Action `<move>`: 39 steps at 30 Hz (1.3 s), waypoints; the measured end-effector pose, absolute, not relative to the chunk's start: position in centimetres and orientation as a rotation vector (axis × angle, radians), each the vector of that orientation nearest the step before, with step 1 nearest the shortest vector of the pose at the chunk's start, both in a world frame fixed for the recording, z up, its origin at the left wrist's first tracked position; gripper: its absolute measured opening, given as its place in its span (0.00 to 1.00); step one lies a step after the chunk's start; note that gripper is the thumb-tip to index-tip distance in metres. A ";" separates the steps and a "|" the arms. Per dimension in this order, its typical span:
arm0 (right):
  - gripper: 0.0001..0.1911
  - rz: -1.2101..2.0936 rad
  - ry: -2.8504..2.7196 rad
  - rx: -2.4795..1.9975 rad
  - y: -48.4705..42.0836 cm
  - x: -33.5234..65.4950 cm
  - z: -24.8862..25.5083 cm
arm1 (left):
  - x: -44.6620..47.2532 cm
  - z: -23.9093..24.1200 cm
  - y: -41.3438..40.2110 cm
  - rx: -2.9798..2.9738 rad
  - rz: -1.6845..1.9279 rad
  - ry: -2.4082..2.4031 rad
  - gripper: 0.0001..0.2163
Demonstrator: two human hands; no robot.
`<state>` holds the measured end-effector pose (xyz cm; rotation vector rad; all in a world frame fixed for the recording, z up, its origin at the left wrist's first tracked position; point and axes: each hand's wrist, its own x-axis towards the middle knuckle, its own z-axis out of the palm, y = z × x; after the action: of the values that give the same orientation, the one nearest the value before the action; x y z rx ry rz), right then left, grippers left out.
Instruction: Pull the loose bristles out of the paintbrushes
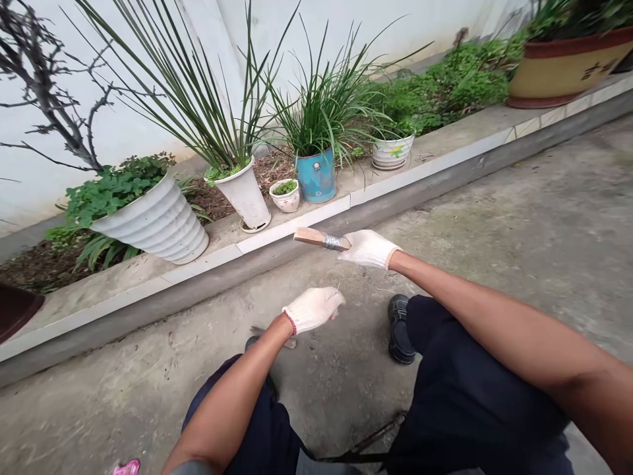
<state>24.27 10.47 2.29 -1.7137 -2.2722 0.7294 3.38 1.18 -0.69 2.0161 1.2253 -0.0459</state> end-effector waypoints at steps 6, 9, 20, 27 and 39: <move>0.10 1.344 -1.993 -1.511 10.4 25.7 1.5 | 2.6 0.0 0.2 2.042 -0.178 1.356 0.16; 0.09 0.867 -2.256 -1.749 10.9 25.4 1.3 | 2.2 -0.1 0.0 2.038 -0.191 1.383 0.16; 0.09 0.561 -3.162 -1.518 8.8 23.9 -0.9 | 0.1 0.4 2.1 2.373 -0.022 1.502 0.16; 0.16 0.581 -2.730 -1.359 8.5 23.6 2.2 | -0.9 -0.1 2.2 2.312 0.000 1.371 0.19; 0.13 0.187 -2.769 -1.852 10.1 23.4 -0.2 | 1.5 -0.2 -0.1 2.103 -0.121 1.302 0.15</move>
<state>23.35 10.11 -0.22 -1.8519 -2.7685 0.1868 1.52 -0.09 -0.16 2.1026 1.3022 -0.1206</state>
